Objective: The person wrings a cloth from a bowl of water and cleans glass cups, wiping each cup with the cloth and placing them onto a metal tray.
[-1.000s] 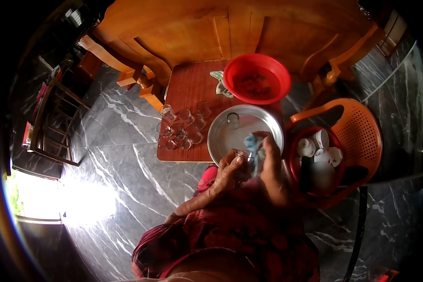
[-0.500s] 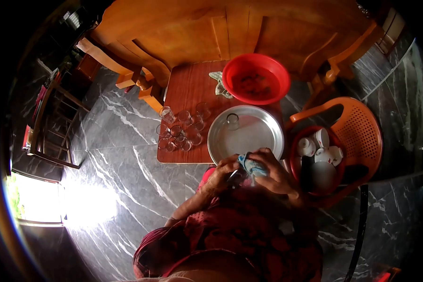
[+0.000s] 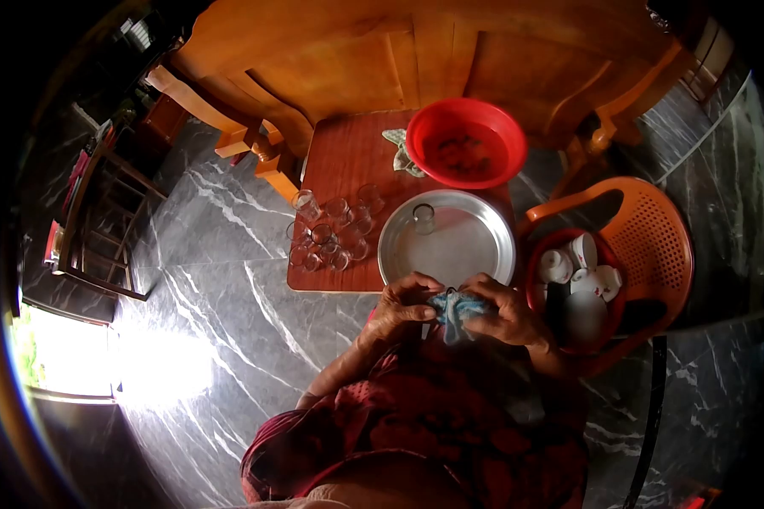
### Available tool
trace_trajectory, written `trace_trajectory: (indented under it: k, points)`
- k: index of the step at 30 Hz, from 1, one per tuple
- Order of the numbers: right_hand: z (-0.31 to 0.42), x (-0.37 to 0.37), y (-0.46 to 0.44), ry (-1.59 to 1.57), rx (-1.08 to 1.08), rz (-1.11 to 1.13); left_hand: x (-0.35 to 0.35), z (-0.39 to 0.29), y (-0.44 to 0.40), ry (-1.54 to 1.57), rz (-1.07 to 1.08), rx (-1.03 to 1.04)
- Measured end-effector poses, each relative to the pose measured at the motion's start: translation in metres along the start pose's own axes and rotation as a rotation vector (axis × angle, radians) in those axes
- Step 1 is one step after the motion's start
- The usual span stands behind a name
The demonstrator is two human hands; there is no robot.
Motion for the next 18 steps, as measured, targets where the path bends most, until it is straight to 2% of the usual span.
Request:
trace_trajectory:
  k: [1,2,7,9,11,13,17,18]
  points:
    - [0.004,-0.001,0.000,0.104,-0.152,-0.049,0.001,-0.003,0.000,0.000,-0.003,-0.001]
    - [0.004,-0.002,0.001,0.199,-0.186,-0.057,0.003,-0.007,0.001,-0.005,-0.012,0.003]
    - [0.013,0.002,0.003,0.441,-0.143,-0.147,0.015,-0.013,0.002,-0.122,-0.039,0.002]
    - [0.020,0.005,0.003,0.610,-0.186,-0.178,0.014,-0.001,0.002,-0.201,0.024,-0.081]
    - [0.019,0.005,0.001,0.608,-0.195,-0.185,0.016,0.000,0.002,-0.312,0.056,-0.045]
    - [0.030,0.002,0.001,0.605,-0.309,-0.312,0.019,0.000,0.002,-0.422,0.086,-0.009]
    - [0.035,0.007,0.001,0.682,-0.291,-0.222,0.026,-0.005,0.003,-0.485,0.118,0.071]
    - [0.030,0.009,0.000,0.576,-0.248,-0.214,0.028,-0.008,0.003,-0.537,0.108,0.096]
Point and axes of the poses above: each hand's wrist, its own y-axis away from the middle knuckle, its own x-axis out of the palm, z = x × y, the point moved 5 cm from there along -y, towards the middle knuckle
